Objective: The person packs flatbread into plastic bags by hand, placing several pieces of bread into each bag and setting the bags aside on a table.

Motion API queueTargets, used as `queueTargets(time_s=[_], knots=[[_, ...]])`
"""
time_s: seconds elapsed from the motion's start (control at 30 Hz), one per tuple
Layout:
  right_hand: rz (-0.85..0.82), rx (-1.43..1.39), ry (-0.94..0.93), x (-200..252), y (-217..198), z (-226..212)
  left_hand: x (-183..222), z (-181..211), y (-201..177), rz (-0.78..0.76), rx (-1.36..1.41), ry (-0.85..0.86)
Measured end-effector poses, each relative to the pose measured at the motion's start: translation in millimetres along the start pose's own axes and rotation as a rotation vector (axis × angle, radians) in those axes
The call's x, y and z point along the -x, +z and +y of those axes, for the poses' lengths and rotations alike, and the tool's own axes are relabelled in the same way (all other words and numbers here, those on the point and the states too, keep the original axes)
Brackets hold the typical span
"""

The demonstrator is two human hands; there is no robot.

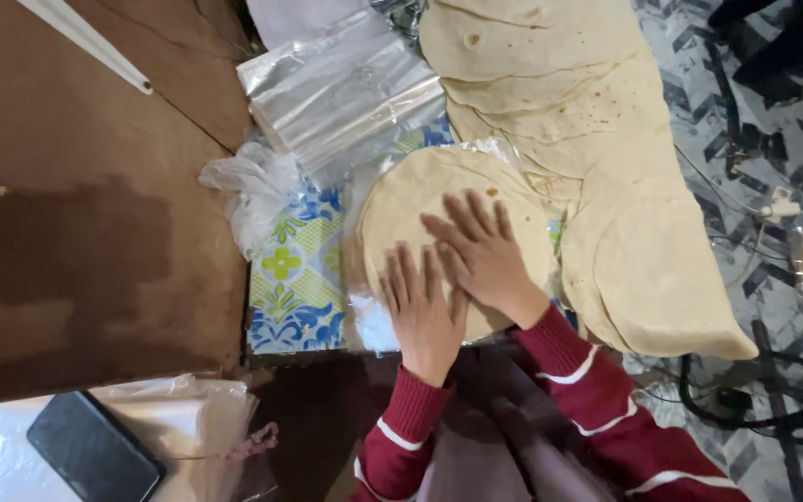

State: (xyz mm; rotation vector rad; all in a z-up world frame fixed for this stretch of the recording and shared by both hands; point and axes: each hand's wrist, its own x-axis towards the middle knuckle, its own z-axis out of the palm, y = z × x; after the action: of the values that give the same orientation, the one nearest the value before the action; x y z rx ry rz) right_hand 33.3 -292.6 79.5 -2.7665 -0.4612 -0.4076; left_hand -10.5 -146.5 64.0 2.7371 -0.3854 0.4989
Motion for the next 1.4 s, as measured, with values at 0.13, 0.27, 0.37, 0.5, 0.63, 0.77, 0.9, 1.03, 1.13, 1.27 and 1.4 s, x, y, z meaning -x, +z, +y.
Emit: queueTargets(time_s=[0.13,0.27,0.37,0.5,0.63,0.77,0.9,1.03,1.13,1.27,1.4], knots=[[-0.083,-0.018,0.108,-11,-9,6,-9,0,-25,-0.003,0.209,-0.027],[-0.053,0.005,0.083,-15,-9,22,-11,-13,-22,-0.034,0.214,-0.042],[-0.022,0.03,0.085,-11,7,31,-41,-47,-16,-0.106,0.132,0.004],[-0.002,0.035,0.113,-11,5,28,-122,-158,63,0.023,0.129,-0.093],[-0.005,0.035,0.136,-10,6,27,-172,-254,198,0.35,0.252,0.251],[0.033,0.02,0.134,-14,5,30,-188,-231,179,0.101,0.181,0.066],[-0.006,0.021,0.162,-13,5,25,-201,-229,172,0.087,0.101,0.033],[-0.013,0.023,0.155,-12,4,28,-210,-222,158,0.219,0.051,0.03],[-0.005,0.027,0.15,-11,4,27,-220,-202,112,0.327,0.254,-0.099],[-0.015,-0.013,0.175,-10,6,29,-206,-137,15,0.471,0.406,-0.115],[0.167,0.128,0.078,10,32,55,-148,-80,-19,0.019,1.259,-0.127]])
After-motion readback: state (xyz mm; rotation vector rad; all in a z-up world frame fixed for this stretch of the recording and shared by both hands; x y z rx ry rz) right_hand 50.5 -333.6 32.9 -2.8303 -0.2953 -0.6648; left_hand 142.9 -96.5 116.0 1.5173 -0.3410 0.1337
